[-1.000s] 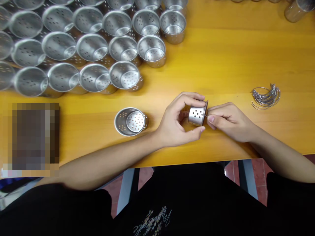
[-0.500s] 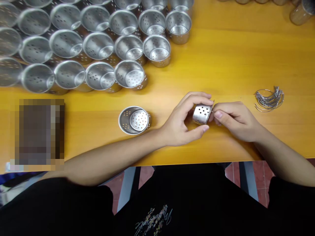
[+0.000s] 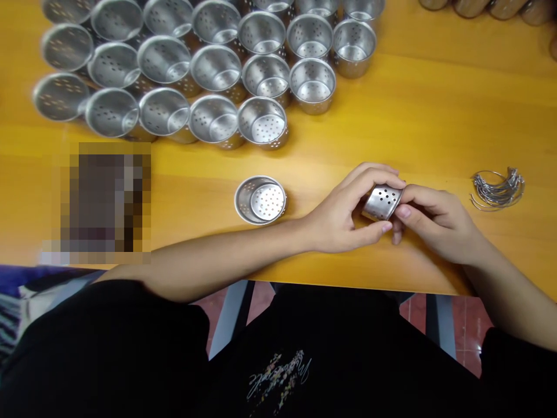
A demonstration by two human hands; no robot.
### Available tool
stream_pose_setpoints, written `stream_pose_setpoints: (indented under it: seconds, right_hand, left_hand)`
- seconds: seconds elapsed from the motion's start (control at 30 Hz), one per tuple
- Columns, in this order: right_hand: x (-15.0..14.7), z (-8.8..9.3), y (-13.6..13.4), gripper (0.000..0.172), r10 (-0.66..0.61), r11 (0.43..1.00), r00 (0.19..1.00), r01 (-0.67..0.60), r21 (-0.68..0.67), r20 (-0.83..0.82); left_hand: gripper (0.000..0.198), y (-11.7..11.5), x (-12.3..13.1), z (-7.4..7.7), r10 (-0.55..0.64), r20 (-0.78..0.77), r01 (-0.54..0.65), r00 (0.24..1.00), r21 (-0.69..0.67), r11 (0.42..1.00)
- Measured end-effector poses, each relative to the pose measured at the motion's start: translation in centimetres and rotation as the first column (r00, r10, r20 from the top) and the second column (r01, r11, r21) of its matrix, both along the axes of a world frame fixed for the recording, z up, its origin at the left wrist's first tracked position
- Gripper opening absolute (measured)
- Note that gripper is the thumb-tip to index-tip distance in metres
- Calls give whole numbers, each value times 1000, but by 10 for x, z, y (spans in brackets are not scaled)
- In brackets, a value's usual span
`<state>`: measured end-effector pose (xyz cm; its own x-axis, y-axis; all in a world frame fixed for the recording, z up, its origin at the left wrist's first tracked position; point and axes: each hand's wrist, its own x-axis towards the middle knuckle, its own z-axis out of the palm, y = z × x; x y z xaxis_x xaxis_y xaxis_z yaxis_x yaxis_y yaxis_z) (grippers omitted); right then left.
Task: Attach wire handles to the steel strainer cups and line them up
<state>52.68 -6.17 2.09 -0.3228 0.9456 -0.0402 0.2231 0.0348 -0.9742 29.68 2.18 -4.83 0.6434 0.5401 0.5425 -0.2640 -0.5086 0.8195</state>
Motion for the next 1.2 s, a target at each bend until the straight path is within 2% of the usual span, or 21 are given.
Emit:
stream_pose_setpoints:
  seconds: [0.23, 0.47, 0.67, 0.9, 1.07, 1.2]
  right_hand:
    - [-4, -4, 2, 38, -23, 1000, 1000, 23, 9, -13]
    - [-3, -6, 6, 34, -3, 976, 996, -17, 218, 89]
    - [-3, -12, 7, 35, -9, 951, 990, -34, 309, 138]
    - [-4, -13, 7, 34, -52, 940, 981, -15, 340, 187]
    - [-6, -14, 5, 44, -76, 939, 971, -7, 345, 226]
    - [-6, -16, 4, 37, -81, 925, 971, -11, 379, 225]
  left_hand:
    - [58, -1, -2, 1, -2, -29, 1, 1000, -40, 999]
    - [60, -1, -3, 1, -19, -18, 18, 1000, -52, 998]
    - [60, -3, -4, 0, -15, -20, 13, 1000, -102, 995]
    - [66, -1, -3, -4, -19, 14, 20, 1000, -66, 998]
    - [66, -1, -3, -4, -12, 7, 12, 1000, -68, 998]
    - [67, -1, -4, -4, -11, -3, 11, 1000, -72, 997]
